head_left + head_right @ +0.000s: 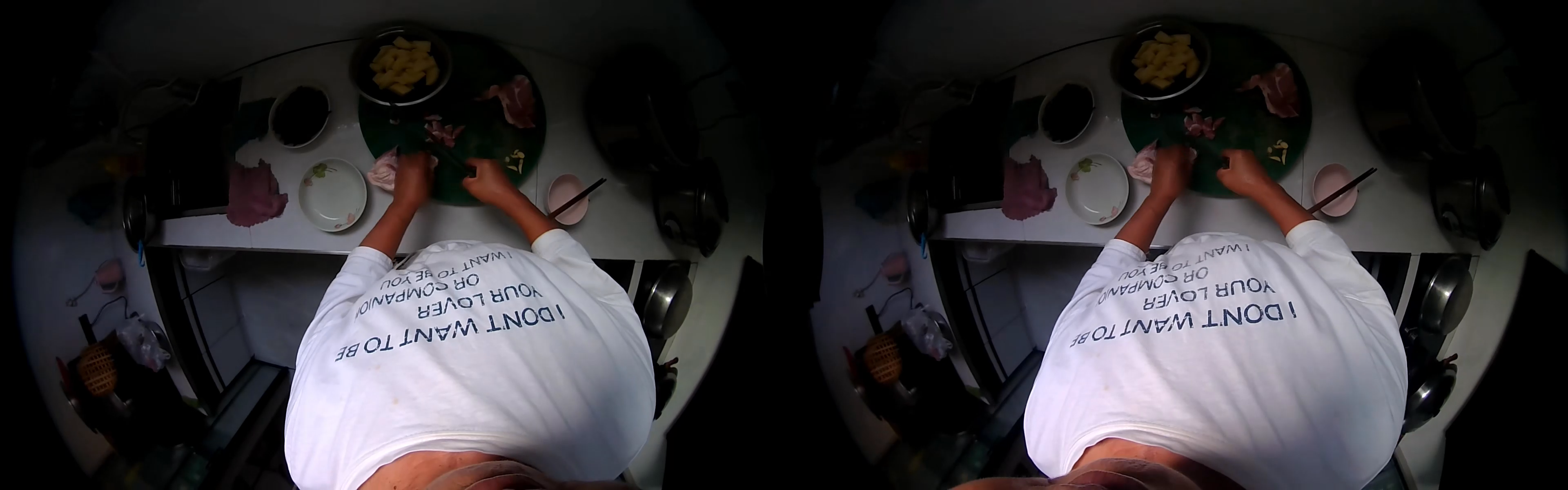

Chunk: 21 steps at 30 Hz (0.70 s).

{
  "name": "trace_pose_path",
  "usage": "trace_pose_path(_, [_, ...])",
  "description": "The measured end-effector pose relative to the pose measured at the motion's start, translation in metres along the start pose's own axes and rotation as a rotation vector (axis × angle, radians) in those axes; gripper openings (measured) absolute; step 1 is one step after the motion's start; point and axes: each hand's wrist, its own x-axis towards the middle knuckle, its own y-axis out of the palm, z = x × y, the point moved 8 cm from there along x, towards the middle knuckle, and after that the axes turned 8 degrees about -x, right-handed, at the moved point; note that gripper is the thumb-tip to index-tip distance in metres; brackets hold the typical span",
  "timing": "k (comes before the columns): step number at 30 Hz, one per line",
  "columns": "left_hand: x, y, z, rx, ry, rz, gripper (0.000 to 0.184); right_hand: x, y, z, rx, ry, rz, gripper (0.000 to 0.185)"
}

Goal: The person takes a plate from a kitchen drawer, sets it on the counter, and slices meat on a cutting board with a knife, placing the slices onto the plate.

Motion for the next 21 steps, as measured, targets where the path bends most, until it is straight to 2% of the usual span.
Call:
trace_pose_path(4, [0.011,-0.012,0.003,-0.087,-0.152,-0.029,0.023,-0.022,-0.019,0.002,0.043,0.053,-0.002,0.04])
trace_pose_path(6, [0.009,-0.011,-0.002,-0.053,-0.121,-0.006,0.02,-0.03,-0.024,0.0,0.057,0.025,-0.037,0.041])
trace_pose_path(10, [0.005,-0.01,0.001,0.013,-0.082,-0.061,0.018,-0.048,-0.014,-0.009,-0.057,0.05,0.065,0.036])
trace_pose_path(13, [0.008,-0.015,-0.011,0.033,-0.059,-0.004,0.009,-0.061,-0.007,-0.009,-0.107,0.029,0.095,0.033])
trace_pose_path(21, [0.007,-0.002,0.0,-0.01,0.011,-0.087,0.02,-0.06,0.001,-0.027,-0.2,0.08,0.222,0.035])
